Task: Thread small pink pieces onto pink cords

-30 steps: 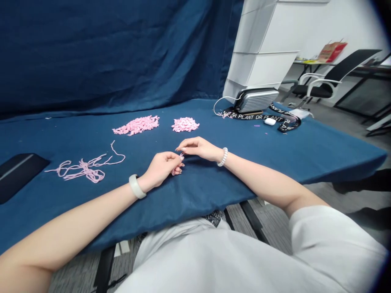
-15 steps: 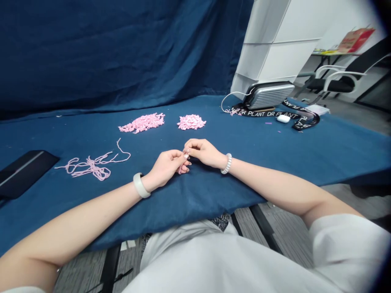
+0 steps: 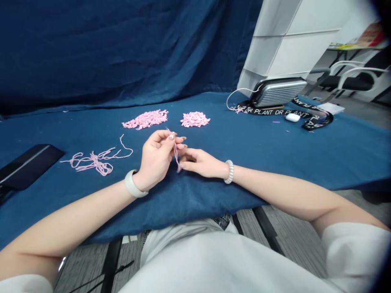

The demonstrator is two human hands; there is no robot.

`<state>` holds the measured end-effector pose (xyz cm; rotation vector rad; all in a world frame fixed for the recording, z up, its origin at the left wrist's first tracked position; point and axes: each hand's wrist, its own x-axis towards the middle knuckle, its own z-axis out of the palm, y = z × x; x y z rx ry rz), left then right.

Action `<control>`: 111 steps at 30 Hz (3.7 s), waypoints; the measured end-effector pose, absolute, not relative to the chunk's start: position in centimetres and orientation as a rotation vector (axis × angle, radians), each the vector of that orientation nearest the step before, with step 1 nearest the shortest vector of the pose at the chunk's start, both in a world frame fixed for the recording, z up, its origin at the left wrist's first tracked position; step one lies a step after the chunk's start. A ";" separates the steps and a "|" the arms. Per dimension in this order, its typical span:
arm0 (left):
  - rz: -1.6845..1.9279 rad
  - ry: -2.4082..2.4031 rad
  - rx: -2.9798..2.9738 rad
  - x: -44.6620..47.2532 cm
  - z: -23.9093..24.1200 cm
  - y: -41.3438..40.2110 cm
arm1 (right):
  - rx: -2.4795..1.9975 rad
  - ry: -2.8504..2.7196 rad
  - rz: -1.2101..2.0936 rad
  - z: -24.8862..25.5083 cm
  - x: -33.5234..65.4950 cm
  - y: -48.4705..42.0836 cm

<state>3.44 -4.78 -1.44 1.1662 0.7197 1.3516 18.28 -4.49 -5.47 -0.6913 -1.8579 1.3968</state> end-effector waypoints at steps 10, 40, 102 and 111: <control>1.283 0.714 1.063 2.6 -0.6 -4.8 | -0.754 -2.066 1.079 -4.8 19.3 -4.0; 0.878 0.771 0.940 2.3 -4.7 -3.4 | -0.992 -1.793 1.035 -3.9 20.5 -2.3; 0.433 0.689 1.163 1.6 -4.2 -2.7 | -0.619 -2.031 1.338 -4.8 20.8 -2.1; 0.426 0.709 1.176 1.7 -4.3 -2.6 | -0.635 -1.751 1.529 -4.9 20.4 -2.4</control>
